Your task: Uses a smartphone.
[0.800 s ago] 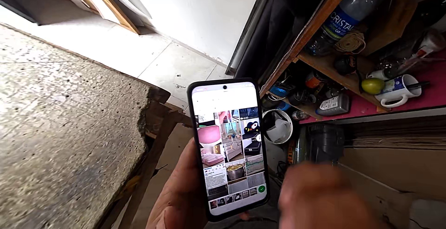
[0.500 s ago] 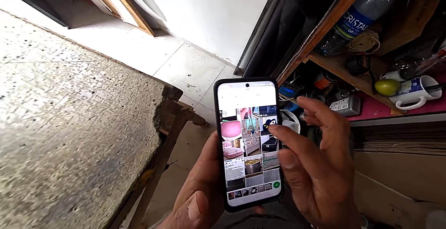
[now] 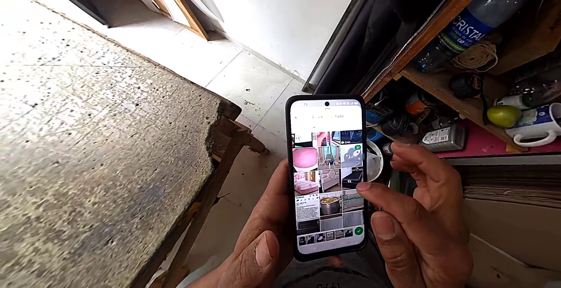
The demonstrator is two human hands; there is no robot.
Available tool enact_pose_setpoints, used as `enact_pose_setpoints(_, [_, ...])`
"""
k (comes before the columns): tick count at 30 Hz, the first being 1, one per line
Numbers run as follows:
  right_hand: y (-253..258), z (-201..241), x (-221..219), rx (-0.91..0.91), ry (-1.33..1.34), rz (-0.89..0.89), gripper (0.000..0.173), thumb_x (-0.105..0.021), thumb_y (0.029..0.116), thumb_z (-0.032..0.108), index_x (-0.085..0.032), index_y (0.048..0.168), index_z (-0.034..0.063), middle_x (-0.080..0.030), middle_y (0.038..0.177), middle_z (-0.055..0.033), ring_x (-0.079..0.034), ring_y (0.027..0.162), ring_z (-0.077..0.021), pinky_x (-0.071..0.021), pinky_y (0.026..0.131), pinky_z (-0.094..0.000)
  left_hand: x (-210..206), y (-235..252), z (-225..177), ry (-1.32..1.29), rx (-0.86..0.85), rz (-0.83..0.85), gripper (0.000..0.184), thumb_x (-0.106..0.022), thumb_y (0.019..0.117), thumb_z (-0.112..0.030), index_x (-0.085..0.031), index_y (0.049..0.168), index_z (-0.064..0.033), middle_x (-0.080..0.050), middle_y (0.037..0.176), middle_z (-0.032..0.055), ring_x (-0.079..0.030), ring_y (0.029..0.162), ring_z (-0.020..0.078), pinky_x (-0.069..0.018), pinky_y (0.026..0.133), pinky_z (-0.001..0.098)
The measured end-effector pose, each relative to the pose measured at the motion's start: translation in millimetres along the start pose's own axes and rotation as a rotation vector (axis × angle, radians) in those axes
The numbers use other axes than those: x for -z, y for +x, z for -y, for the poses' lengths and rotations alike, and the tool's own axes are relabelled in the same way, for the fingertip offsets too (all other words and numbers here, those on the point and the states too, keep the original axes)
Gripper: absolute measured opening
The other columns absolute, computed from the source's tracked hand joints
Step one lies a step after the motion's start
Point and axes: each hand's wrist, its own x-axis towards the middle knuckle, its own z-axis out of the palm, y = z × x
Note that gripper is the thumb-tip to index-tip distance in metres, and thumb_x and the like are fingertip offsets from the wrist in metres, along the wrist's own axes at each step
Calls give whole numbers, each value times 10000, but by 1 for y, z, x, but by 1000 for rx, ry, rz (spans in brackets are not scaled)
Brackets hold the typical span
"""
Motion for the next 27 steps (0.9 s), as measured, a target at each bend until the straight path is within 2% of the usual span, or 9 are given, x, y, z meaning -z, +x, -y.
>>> enact_pose_setpoints(4, [1, -2, -4, 11, -13, 1, 307, -466, 1073, 418, -738, 1138, 291, -477, 1491, -49, -384, 1435, -228, -407, 1132, -413, -1, -1, 0, 6, 4, -3, 735, -571, 1004, -490, -240, 1593, -201, -490, 1503, 127, -560, 1325, 307, -611, 904, 462])
enact_pose_setpoints(7, [0, 0, 2, -1, 60, -20, 320, -450, 1078, 429, -735, 1148, 300, -485, 1489, -20, -415, 1432, -222, -444, 1135, -406, 0, -2, 1, 10, -1, -8, 738, -568, 1005, -491, -232, 1596, -203, -486, 1504, 138, -560, 1323, 321, -619, 882, 460])
enact_pose_setpoints(9, [-1, 1, 5, -6, 81, 2, 320, -457, 1073, 432, -741, 1135, 299, -481, 1485, -13, -401, 1438, -221, -438, 1142, -404, -1, -2, 1, 6, -4, -20, 717, -574, 1004, -489, -260, 1589, -218, -503, 1492, 133, -575, 1310, 315, -630, 853, 447])
enact_pose_setpoints(15, [-4, -2, -3, 5, 57, 35, 323, -459, 1069, 437, -746, 1100, 291, -489, 1487, -38, -405, 1426, -227, -411, 1136, -429, -1, -2, 0, 32, -1, 1, 724, -552, 1011, -504, -238, 1594, -213, -495, 1494, 122, -576, 1302, 291, -618, 881, 427])
enact_pose_setpoints(18, [-1, -2, -5, -16, 27, 41, 351, -427, 1078, 448, -734, 1151, 294, -471, 1514, -52, -402, 1432, -243, -418, 1131, -434, -2, -2, 0, 25, 5, -6, 718, -559, 1007, -505, -249, 1589, -219, -508, 1484, 121, -586, 1293, 294, -627, 864, 427])
enact_pose_setpoints(22, [5, -5, -7, -31, -9, 49, 393, -385, 1084, 467, -677, 1291, 305, -419, 1559, -53, -399, 1421, -221, -418, 1112, -408, -2, -3, 1, 11, 25, -14, 710, -563, 1004, -496, -258, 1581, -217, -512, 1473, 145, -581, 1293, 328, -628, 850, 449])
enact_pose_setpoints(27, [7, -5, -7, -21, 7, 43, 436, -361, 1086, 494, -627, 1375, 304, -386, 1585, -52, -413, 1411, -202, -422, 1109, -392, -1, -4, 1, 13, 22, -4, 745, -560, 1007, -500, -217, 1606, -219, -479, 1510, 133, -559, 1323, 318, -627, 861, 444])
